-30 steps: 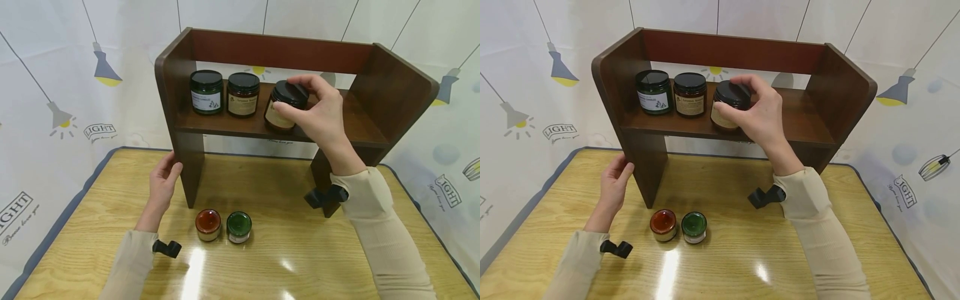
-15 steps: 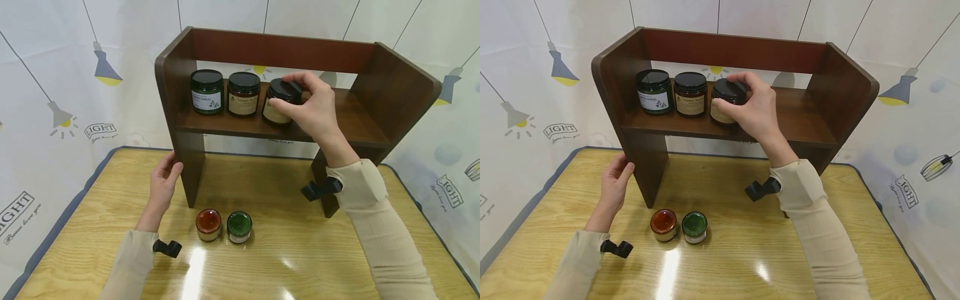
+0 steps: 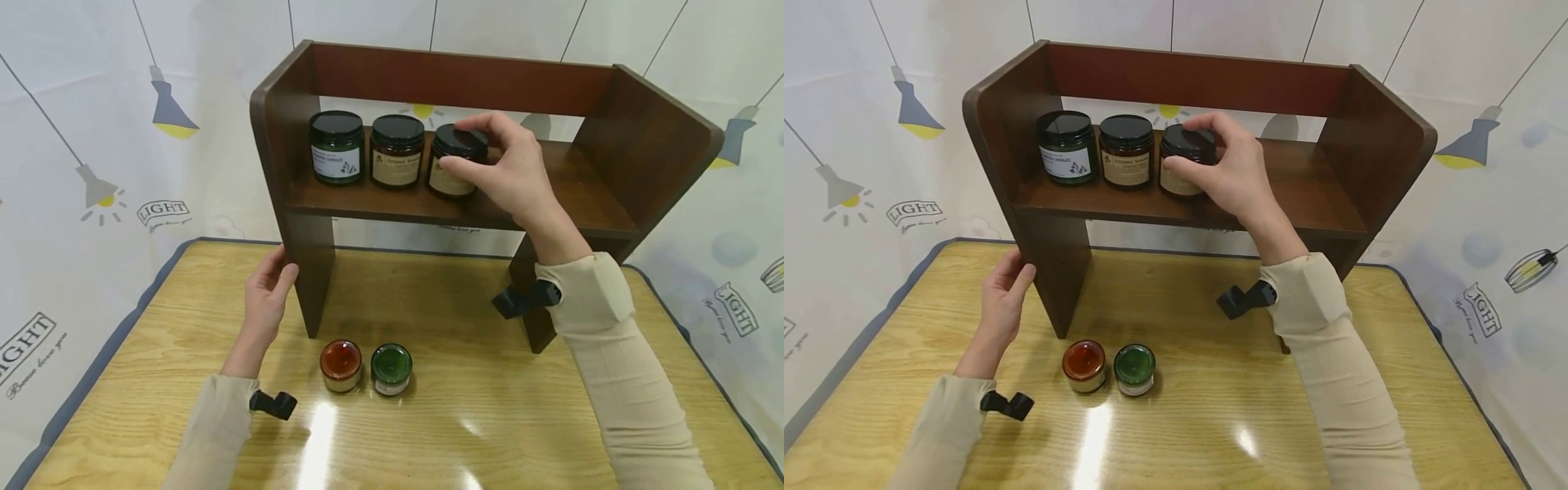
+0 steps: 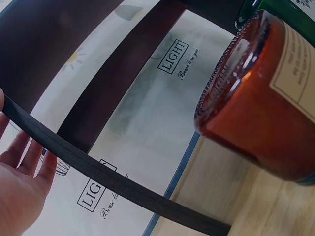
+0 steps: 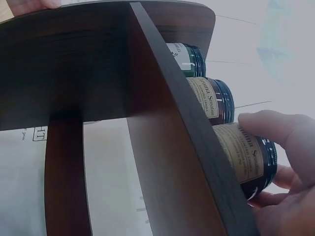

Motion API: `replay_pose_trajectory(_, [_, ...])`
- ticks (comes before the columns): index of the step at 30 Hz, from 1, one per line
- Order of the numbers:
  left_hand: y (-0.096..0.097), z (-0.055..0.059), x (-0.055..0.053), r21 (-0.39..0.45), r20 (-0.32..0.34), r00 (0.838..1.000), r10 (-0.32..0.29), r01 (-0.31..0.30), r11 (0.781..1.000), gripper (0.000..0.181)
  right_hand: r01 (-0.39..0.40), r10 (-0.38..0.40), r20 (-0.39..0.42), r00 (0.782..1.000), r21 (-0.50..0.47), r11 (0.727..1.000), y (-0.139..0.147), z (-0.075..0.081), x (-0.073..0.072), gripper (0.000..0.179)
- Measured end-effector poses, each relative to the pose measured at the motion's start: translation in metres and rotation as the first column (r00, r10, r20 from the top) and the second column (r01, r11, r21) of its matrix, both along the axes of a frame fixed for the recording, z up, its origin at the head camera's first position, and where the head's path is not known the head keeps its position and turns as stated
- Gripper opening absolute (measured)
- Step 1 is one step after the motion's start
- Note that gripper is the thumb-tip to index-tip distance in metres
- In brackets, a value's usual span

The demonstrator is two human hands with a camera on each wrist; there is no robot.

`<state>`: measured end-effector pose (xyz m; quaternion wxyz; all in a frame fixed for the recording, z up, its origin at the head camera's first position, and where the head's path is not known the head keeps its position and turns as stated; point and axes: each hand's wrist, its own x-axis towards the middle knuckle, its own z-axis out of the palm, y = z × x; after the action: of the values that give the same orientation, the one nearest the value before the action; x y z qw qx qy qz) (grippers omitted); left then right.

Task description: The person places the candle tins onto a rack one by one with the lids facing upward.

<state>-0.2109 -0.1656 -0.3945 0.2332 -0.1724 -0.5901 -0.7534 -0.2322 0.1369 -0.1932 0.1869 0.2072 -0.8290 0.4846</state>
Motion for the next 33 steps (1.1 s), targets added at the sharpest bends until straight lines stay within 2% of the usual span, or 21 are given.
replay_pose_trajectory(12, [0.0,0.0,0.0,0.0,0.0,1.0,-0.006,0.006,1.0,0.028,-0.048,0.049,0.049,0.998,-0.036,0.998,0.001,0.0,-0.005,0.041])
replay_pose_trajectory(15, [0.0,0.0,0.0,0.007,-0.002,1.0,-0.008,0.008,1.0,0.028,-0.072,0.077,0.064,0.995,-0.075,0.995,0.002,0.0,-0.004,0.046])
replay_pose_trajectory(20, [0.0,0.0,0.0,0.005,-0.007,1.0,-0.007,0.007,1.0,0.033,-0.095,0.104,0.053,0.993,-0.154,0.983,0.005,0.0,0.003,0.054])
replay_pose_trajectory(26, [0.0,0.001,0.001,-0.002,-0.007,1.0,-0.01,0.01,1.0,0.032,-0.066,0.072,0.022,0.997,-0.191,0.979,0.01,0.001,0.012,0.049])
replay_pose_trajectory(33, [0.0,0.001,0.002,-0.01,-0.001,1.0,-0.007,0.007,1.0,0.032,-0.038,0.038,-0.007,0.999,-0.269,0.962,0.017,-0.002,0.031,0.044])
